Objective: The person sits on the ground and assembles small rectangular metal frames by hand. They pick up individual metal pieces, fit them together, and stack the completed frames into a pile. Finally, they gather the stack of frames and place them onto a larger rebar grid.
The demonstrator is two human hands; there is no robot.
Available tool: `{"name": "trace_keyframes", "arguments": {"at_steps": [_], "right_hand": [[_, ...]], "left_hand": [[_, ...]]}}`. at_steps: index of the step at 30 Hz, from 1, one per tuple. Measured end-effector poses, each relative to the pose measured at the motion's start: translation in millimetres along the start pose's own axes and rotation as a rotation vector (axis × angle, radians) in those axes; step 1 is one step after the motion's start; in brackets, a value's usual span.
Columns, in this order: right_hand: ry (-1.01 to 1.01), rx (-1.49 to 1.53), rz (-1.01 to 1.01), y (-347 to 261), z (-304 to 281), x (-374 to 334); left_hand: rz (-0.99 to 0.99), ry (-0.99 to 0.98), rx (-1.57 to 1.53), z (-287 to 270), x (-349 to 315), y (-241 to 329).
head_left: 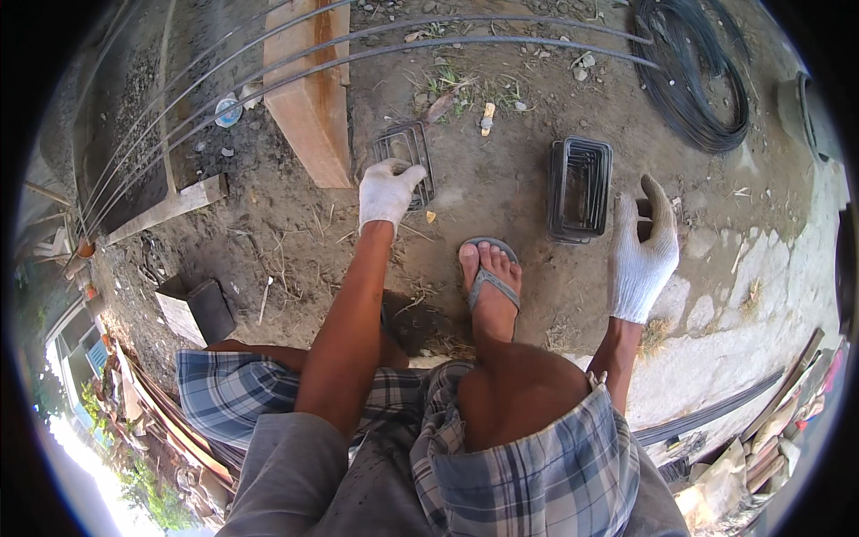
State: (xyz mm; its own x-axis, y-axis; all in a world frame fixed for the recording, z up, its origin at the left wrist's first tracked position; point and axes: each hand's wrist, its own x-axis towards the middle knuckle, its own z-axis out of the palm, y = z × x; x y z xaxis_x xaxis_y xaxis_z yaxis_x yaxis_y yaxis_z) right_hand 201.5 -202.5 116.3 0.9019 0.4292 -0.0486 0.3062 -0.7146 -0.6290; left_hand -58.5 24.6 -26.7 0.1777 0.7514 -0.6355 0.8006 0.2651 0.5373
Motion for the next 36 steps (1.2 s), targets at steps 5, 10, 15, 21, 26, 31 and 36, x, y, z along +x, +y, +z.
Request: {"name": "trace_keyframes", "arguments": {"at_steps": [5,10,15,21,26,31,36], "right_hand": [[0.022,0.186,0.01,-3,3,-20],[-0.376,0.276,-0.11,-31,30,-52],[-0.56,0.638,0.159,-26,62,-73],[-0.744,0.924,0.59,-10,53,-89],[-0.666,1.074,0.616,7,40,-87],[-0.613,1.065,0.626,21,39,-91],[-0.508,0.685,0.409,21,42,-86]], "left_hand": [[-0.034,0.037,0.063,-41,-19,48],[0.344,0.024,0.23,-108,-62,119],[0.182,-0.52,-0.135,-76,-89,151],[0.085,-0.655,-0.461,1,-96,119],[0.002,-0.69,-0.66,15,-89,110],[-0.073,-0.691,-0.925,25,-83,102],[-0.076,-0.652,-0.909,29,-90,108]]}}
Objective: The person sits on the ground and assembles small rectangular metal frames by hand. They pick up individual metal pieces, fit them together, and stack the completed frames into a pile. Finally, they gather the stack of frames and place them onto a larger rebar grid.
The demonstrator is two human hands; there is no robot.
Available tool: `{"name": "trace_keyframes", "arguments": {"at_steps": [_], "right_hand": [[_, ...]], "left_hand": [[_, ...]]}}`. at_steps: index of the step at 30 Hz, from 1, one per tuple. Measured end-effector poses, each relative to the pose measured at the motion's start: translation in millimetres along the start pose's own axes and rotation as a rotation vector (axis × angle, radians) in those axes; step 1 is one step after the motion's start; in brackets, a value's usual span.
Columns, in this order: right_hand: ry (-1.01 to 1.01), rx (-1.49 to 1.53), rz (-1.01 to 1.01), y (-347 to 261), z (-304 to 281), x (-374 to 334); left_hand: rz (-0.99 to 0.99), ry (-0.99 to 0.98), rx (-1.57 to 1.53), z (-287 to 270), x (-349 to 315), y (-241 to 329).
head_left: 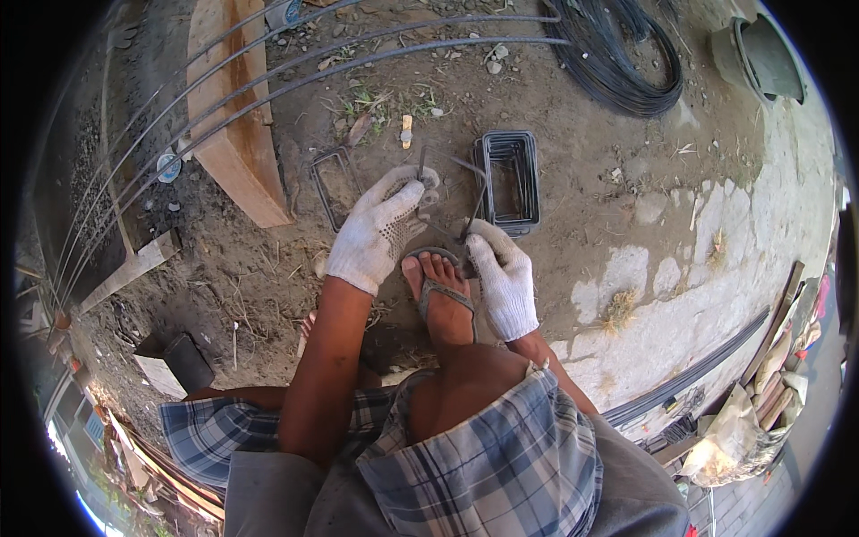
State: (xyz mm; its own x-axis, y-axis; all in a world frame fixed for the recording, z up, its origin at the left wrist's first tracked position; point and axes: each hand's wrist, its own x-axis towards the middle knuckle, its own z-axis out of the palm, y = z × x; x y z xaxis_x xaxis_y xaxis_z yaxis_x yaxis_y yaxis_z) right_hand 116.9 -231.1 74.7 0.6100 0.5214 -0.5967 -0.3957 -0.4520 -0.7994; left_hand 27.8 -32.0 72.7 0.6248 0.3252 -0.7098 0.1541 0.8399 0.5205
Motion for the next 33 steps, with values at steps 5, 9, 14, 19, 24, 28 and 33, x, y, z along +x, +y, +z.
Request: {"name": "trace_keyframes", "arguments": {"at_steps": [5,9,14,19,24,28,33], "right_hand": [[0.017,0.46,0.083,-28,-8,8],[0.053,0.596,0.099,-51,-22,19],[0.038,0.321,0.028,-64,-29,31],[0.116,-0.233,-0.105,-58,-45,45],[0.227,-0.427,-0.237,-67,-58,65],[0.307,-0.66,-0.397,-72,-60,89],[0.395,-0.753,-0.476,-68,-57,105]], "left_hand": [[0.084,-0.164,-0.059,3,0,1],[0.113,-0.166,-0.108,21,-5,11],[0.123,0.032,0.033,47,-3,-2],[0.189,0.147,0.193,72,10,-22],[0.37,0.186,0.525,76,49,-34],[0.569,0.274,0.848,71,70,-42],[0.553,0.342,0.877,75,87,-48]]}}
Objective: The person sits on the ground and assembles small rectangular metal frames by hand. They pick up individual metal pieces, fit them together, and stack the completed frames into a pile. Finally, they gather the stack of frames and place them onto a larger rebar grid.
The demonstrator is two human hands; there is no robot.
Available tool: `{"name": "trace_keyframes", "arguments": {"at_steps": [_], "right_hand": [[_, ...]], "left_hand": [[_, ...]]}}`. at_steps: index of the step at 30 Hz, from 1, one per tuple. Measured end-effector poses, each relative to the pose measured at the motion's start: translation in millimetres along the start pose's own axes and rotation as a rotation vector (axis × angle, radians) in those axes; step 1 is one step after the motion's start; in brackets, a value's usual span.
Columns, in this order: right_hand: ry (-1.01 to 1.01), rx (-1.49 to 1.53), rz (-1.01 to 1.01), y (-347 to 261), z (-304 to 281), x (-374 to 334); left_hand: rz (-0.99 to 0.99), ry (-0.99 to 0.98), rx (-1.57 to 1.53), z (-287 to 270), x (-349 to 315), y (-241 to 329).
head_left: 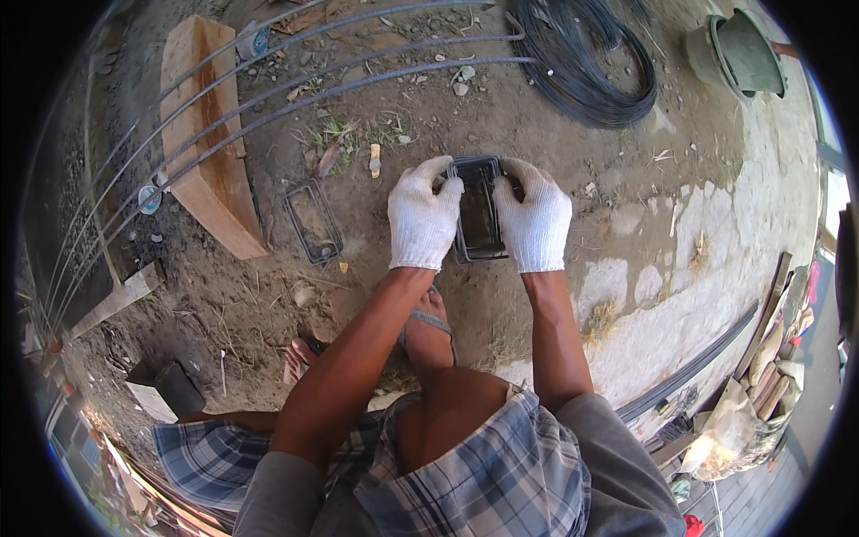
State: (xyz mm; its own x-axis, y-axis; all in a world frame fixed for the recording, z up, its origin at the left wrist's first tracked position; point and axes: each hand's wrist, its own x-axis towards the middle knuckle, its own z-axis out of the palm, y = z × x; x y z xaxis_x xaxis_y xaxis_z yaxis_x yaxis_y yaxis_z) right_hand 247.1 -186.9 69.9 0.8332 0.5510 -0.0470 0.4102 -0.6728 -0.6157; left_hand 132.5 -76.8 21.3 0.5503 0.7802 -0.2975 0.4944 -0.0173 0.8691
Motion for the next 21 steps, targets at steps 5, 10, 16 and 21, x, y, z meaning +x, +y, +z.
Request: {"name": "trace_keyframes", "arguments": {"at_steps": [5,10,16,21], "right_hand": [[0.04,-0.072,-0.011,3,8,-2],[0.049,-0.118,-0.057,10,13,-1],[-0.003,-0.105,0.037,4,8,-1],[0.024,-0.118,0.018,-3,9,-2]], "left_hand": [[0.057,0.028,0.102,3,2,2],[0.039,0.019,0.058,6,4,-2],[0.092,0.021,-0.003,6,7,-11],[-0.043,0.029,-0.131,-8,-1,-12]]}}
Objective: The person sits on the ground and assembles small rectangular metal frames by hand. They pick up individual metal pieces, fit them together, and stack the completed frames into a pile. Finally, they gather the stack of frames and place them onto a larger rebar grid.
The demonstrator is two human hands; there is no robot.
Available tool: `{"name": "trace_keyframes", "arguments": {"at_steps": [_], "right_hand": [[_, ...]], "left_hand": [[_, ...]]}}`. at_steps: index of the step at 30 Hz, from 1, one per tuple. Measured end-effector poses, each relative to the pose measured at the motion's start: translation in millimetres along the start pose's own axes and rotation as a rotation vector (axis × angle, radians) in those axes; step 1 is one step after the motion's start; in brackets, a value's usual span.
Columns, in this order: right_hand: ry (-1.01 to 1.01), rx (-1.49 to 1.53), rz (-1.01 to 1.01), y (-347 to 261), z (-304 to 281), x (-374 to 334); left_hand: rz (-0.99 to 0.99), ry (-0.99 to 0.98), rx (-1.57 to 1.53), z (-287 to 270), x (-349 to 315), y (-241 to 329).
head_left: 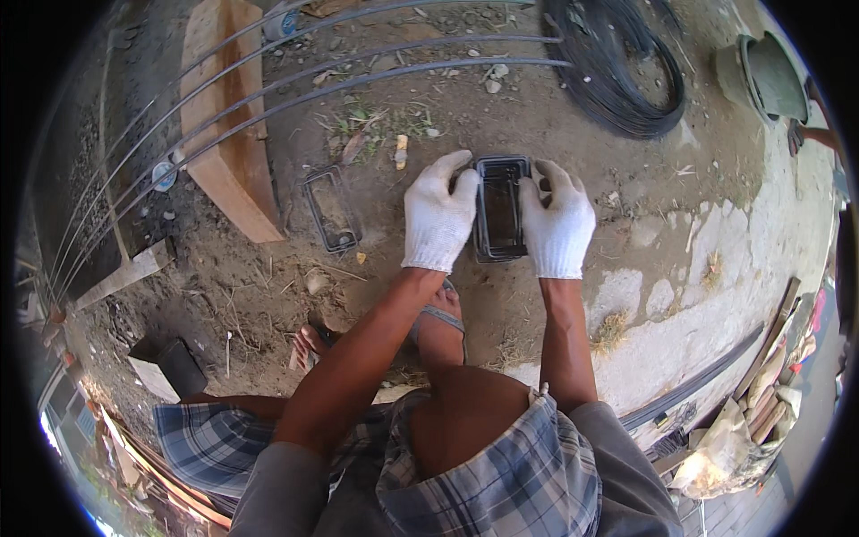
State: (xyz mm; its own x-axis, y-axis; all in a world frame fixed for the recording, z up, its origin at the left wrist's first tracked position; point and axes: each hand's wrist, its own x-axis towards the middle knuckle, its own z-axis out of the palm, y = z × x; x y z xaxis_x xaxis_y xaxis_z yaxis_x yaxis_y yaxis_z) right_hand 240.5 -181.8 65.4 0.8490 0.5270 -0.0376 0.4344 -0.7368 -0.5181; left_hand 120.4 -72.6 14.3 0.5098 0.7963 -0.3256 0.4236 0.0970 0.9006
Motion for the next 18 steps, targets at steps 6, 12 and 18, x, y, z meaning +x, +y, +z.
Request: {"name": "trace_keyframes", "arguments": {"at_steps": [6,12,18], "right_hand": [[-0.008,-0.051,0.041,-1,-17,-10],[0.029,0.028,0.007,-14,-30,-21],[0.048,0.127,-0.016,-44,-34,-29]], "left_hand": [[-0.132,0.145,0.077,-64,-6,-12],[-0.102,0.42,0.45,-187,27,-91],[0.093,0.299,0.698,-181,44,-93]]}}
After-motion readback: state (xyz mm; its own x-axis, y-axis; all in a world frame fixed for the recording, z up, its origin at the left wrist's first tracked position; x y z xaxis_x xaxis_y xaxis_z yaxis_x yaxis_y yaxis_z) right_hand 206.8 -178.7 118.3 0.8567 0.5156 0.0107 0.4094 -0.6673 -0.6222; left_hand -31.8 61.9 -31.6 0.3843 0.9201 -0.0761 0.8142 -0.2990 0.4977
